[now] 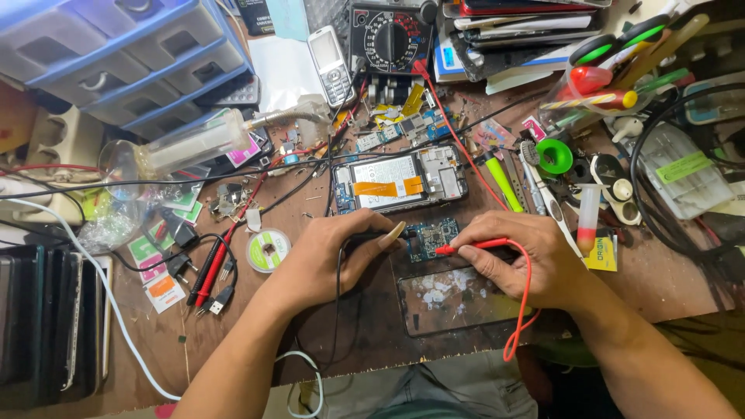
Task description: Using multimeter probes to test electrical components on a smartphone motherboard.
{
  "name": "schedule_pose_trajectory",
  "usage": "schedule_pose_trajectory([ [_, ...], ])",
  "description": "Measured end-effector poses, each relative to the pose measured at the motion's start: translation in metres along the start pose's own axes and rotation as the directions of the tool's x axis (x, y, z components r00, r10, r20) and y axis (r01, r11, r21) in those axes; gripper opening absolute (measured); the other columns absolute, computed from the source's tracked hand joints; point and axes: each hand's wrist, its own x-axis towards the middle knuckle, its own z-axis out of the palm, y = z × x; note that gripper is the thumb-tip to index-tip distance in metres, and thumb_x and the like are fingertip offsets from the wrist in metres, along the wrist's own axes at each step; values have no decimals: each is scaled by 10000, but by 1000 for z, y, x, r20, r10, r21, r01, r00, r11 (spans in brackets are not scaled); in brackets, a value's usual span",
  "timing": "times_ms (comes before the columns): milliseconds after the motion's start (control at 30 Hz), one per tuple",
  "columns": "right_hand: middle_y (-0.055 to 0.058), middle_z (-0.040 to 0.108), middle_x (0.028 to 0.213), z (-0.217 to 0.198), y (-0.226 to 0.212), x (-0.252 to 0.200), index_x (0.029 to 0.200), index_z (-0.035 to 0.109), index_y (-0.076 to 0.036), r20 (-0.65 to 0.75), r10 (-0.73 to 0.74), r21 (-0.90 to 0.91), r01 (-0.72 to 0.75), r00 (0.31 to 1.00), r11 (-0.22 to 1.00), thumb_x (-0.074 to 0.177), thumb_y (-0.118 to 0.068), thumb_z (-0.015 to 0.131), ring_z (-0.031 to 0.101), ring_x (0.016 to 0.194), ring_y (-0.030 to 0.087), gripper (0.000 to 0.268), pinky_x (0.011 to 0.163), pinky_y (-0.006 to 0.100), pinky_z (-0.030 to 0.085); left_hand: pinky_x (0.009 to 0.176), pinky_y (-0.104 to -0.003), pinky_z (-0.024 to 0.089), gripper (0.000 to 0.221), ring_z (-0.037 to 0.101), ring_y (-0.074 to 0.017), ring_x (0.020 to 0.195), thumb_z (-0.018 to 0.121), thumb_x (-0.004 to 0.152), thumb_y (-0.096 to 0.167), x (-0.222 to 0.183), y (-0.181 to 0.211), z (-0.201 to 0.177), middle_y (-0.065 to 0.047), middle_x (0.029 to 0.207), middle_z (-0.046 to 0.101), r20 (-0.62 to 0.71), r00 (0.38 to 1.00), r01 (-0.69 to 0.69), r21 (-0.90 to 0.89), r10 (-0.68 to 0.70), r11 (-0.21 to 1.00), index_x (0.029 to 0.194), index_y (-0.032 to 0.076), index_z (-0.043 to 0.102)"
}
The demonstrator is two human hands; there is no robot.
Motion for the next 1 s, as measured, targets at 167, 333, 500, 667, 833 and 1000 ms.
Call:
schedule_pose_trajectory([
  [167, 98, 773, 795, 0, 3, 0, 921, 782, -89, 2, 5, -14, -5, 1000, 1000, 899, -108, 714, 783, 770, 317, 75, 743, 402, 610, 511, -369, 584, 150, 724, -327, 598, 617, 938, 106, 0, 2, -1, -160, 681, 713, 1, 1000, 9, 3, -9, 1000, 1037, 38, 706],
  [333, 111, 773, 793, 0, 2, 0, 920, 779, -84, -5, 13, -6, -13, 1000, 1000, 900, -112, 715, 784, 767, 325, 73, 735, 410, 612, 509, -355, 582, 155, 722, -320, 588, 624, 931, 110, 0, -1, 1, -154, 676, 713, 3, 1000, 21, -16, -21, 1000, 1039, 43, 714],
  [500, 107, 774, 782, 0, 2, 1, 919, 785, -88, -8, 18, -1, -18, 1000, 1000, 899, -116, 714, 788, 764, 319, 79, 736, 411, 614, 502, -357, 578, 155, 716, -323, 573, 624, 931, 110, 2, 3, -1, -160, 670, 710, 0, 1000, 12, -16, -12, 1000, 1035, 39, 715],
  [667, 100, 775, 775, 1, 2, 2, 913, 790, -91, -15, 13, 7, -13, 1000, 1000, 892, -110, 722, 788, 761, 316, 73, 741, 407, 615, 506, -346, 575, 152, 711, -312, 563, 620, 934, 101, 3, 4, -1, -157, 665, 708, -4, 1000, 10, -22, -10, 1000, 1033, 37, 716],
  [833, 114, 746, 836, -3, 2, -1, 957, 765, -80, 18, -19, -43, 20, 1000, 999, 929, -121, 702, 763, 823, 326, 81, 775, 417, 594, 508, -369, 559, 126, 710, -323, 580, 627, 945, 87, 1, -1, -1, -153, 671, 699, -18, 999, -42, 12, 42, 999, 1033, 29, 696],
  [1000, 120, 733, 811, -3, -2, 1, 937, 761, -60, 5, 11, -24, -11, 1000, 1000, 928, -82, 705, 751, 789, 318, 61, 772, 399, 593, 538, -383, 574, 140, 724, -334, 621, 619, 959, 103, 0, -5, -1, -158, 704, 707, -10, 999, -48, 6, 48, 999, 1058, 36, 690],
])
